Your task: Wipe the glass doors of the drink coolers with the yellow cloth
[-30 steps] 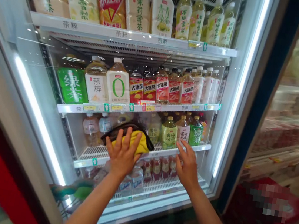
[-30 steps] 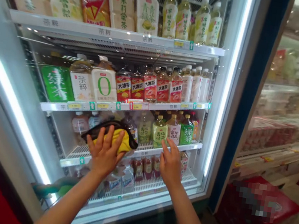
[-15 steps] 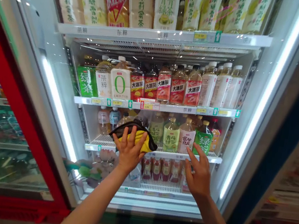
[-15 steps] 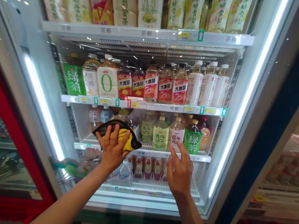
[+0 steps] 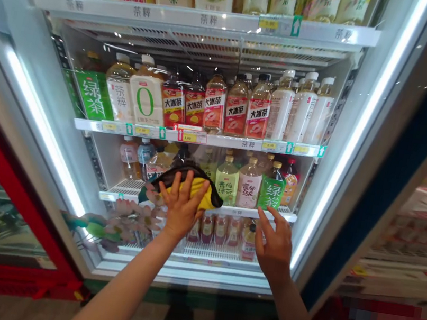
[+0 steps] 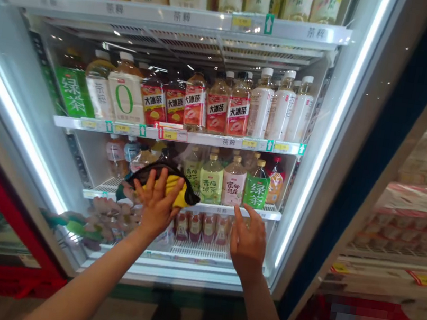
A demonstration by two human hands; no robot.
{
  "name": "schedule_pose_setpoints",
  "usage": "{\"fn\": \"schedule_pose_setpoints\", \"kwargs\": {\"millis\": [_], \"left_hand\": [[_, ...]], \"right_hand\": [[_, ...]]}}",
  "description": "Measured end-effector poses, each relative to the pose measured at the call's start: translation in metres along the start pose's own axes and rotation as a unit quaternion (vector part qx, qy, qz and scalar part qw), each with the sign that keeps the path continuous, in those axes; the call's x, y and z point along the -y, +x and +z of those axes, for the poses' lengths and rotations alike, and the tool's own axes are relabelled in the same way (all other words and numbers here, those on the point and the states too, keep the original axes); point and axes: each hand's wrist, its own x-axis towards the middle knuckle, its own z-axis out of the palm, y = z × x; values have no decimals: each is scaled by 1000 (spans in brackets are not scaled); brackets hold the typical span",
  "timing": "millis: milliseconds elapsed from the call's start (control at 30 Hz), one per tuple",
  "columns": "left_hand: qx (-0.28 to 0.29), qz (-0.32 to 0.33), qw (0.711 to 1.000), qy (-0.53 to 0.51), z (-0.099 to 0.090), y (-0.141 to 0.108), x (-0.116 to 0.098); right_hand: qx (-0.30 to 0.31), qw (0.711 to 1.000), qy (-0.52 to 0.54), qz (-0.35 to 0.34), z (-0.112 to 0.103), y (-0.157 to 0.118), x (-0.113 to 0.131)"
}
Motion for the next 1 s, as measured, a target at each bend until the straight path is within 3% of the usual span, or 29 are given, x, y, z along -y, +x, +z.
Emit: {"fn": "schedule_pose_setpoints", "kwargs": {"millis": [100, 200, 300, 333, 400, 467, 600, 700, 767, 833, 933, 1000], "left_hand": [[-20, -31, 999, -4, 4, 39, -43], [-10, 96, 995, -9, 16, 39, -73], [-31, 263, 964, 9, 26, 9, -63], [-39, 281, 959, 19, 27, 1, -54], [-45, 265, 963, 31, 26, -7, -39], [-52, 205, 977, 20, 23, 1, -39], [-85, 40, 995, -27, 27, 41, -91], [-65, 125, 990, -24, 37, 50, -127], [-50, 231, 972, -10, 44, 39, -131], [-43, 311, 949, 0, 47, 23, -119], [-61, 338, 939, 8, 46, 12, -103], [-79, 307, 948, 6, 43, 22, -111]], "right_hand": [[-12, 1000, -8, 26, -6, 2, -9], [-27, 998, 2, 55, -9, -2, -14], [-33, 997, -3, 69, -11, -11, -22], [-30, 997, -5, 69, -13, -14, -25], [-27, 997, 1, 72, -16, -17, -33], [-34, 996, 18, 85, -21, -17, -39], [-66, 987, 46, 137, -27, -18, -46], [-79, 978, 55, 183, -26, -27, -51], [-77, 974, 57, 203, -26, -36, -56], [-70, 973, 54, 212, -28, -44, -65], [-71, 972, 51, 220, -38, -48, -80], [-82, 969, 53, 226, -47, -46, -90]]}}
